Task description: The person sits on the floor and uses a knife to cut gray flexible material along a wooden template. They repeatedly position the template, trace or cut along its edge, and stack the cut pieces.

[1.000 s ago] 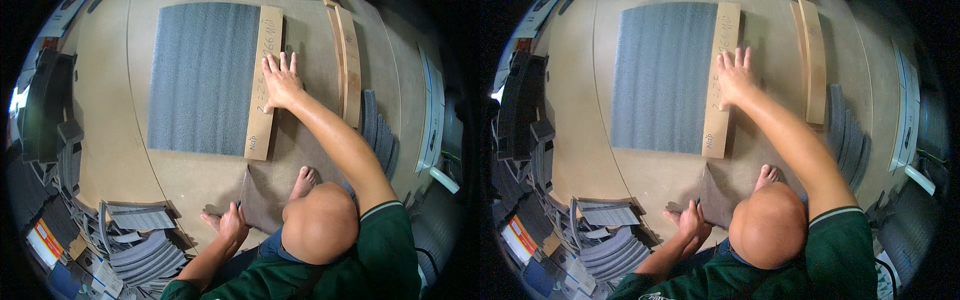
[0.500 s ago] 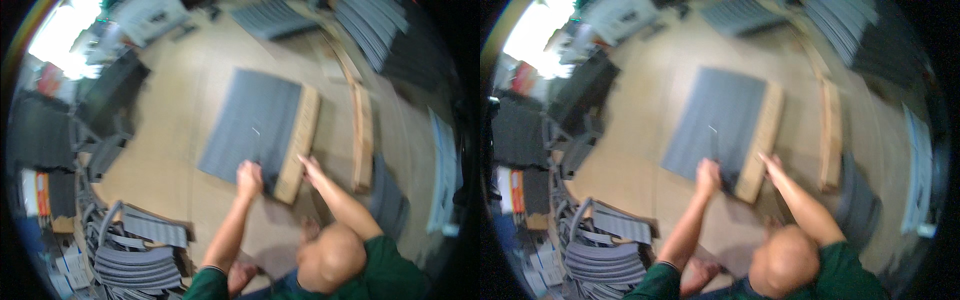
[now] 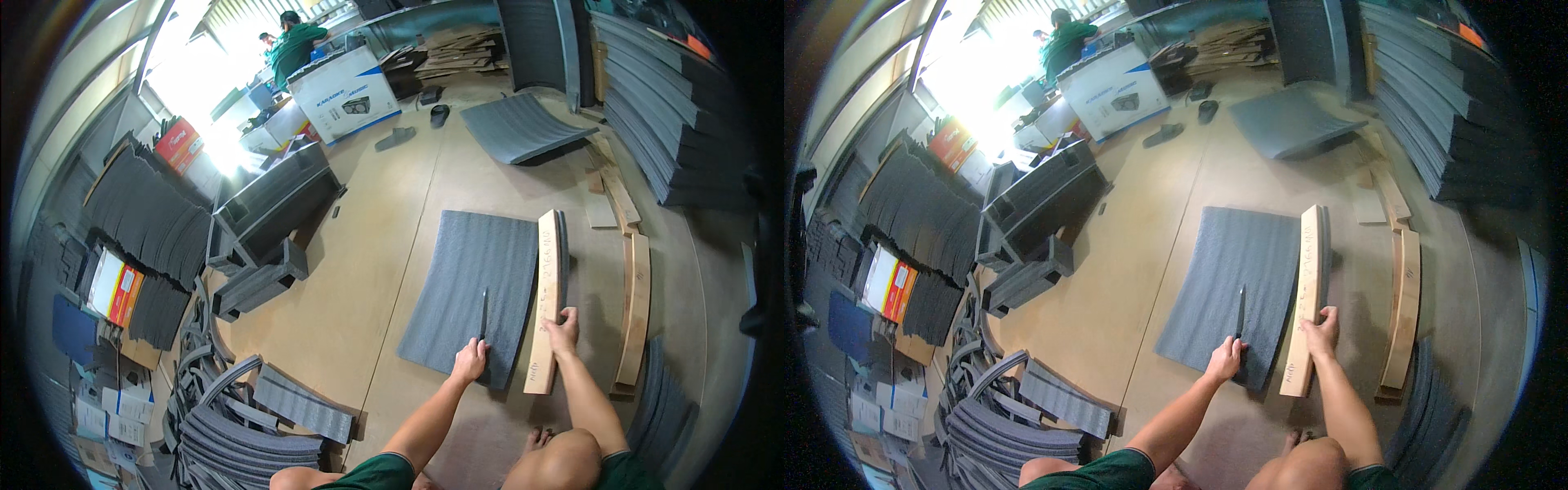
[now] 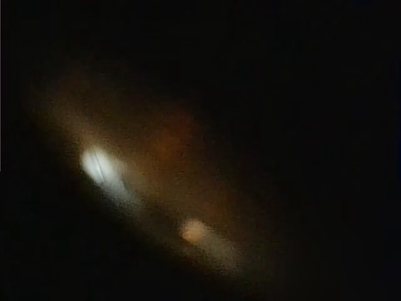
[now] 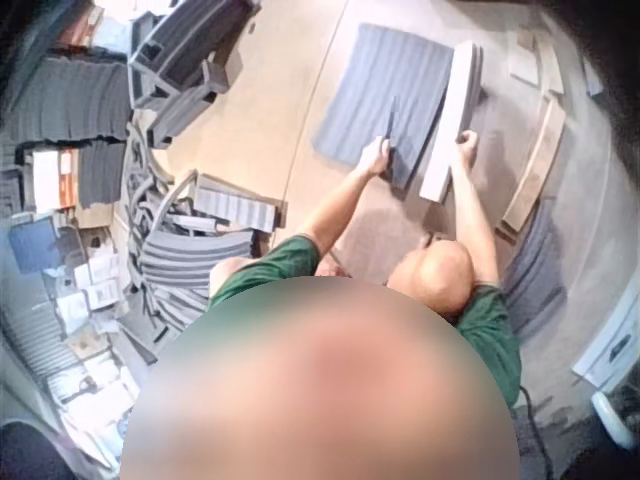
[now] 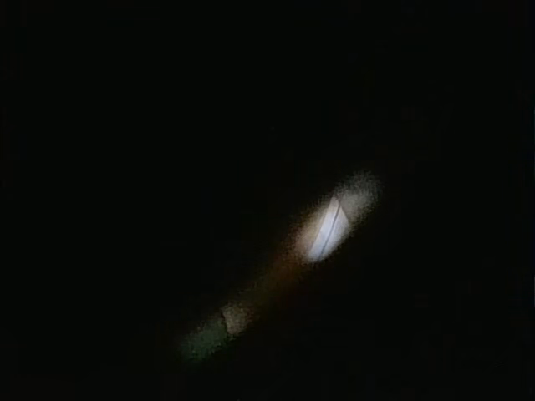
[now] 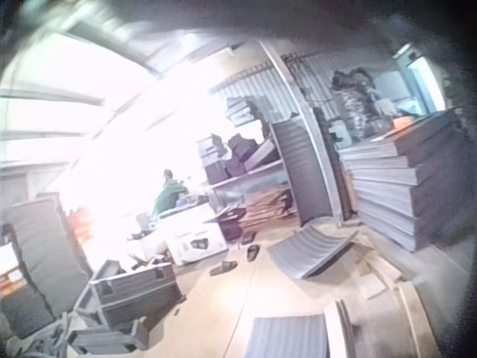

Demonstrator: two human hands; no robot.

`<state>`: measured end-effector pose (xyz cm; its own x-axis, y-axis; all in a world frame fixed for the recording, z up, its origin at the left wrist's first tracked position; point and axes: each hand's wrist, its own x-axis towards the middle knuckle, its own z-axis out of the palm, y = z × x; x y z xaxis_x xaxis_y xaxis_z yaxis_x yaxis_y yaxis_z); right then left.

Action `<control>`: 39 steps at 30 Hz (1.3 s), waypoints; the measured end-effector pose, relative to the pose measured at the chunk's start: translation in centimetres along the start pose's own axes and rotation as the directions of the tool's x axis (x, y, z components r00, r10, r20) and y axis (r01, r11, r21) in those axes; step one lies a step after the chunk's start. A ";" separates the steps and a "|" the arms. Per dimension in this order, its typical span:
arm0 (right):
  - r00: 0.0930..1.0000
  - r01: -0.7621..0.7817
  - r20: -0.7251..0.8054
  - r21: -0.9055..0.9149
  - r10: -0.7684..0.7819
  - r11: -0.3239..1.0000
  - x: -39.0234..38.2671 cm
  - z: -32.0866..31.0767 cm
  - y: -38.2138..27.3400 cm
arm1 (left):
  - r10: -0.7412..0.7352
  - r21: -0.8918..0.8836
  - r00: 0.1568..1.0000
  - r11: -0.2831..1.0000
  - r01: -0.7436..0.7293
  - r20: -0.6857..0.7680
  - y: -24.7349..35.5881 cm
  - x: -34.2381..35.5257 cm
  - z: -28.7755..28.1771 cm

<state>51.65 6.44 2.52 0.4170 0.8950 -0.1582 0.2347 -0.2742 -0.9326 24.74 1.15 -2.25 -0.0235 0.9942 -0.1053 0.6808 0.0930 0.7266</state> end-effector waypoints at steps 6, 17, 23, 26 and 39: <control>0.992 0.083 0.042 0.504 -0.121 0.860 -3.7 -16.3 3.9 | -0.020 -0.147 1.000 0.989 0.019 -0.002 0.7 -0.5 -1.6; 0.819 -0.326 -0.344 0.378 0.459 0.866 -20.4 -36.8 14.7 | 0.317 0.224 0.948 0.924 -0.310 0.004 1.2 -1.6 0.9; 0.867 -0.145 -0.424 0.288 0.262 0.947 -18.0 -35.7 10.3 | 0.193 -0.143 0.977 0.973 -0.178 0.092 3.1 -1.0 0.1; 0.975 -0.043 -0.192 0.330 0.111 0.943 -12.6 -32.8 5.3 | -0.019 0.219 0.984 0.974 0.058 -0.175 3.6 1.0 -2.0; 0.970 0.160 0.085 0.479 -0.227 0.863 -4.7 3.4 3.0 | 0.192 0.468 0.975 0.856 -0.220 0.109 2.7 -3.0 1.0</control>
<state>47.42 2.63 -0.64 0.2772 0.9603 0.0305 -0.1518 0.0751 -0.9856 27.40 -1.63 -0.63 0.1871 0.9816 -0.0373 0.9305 -0.1649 0.3271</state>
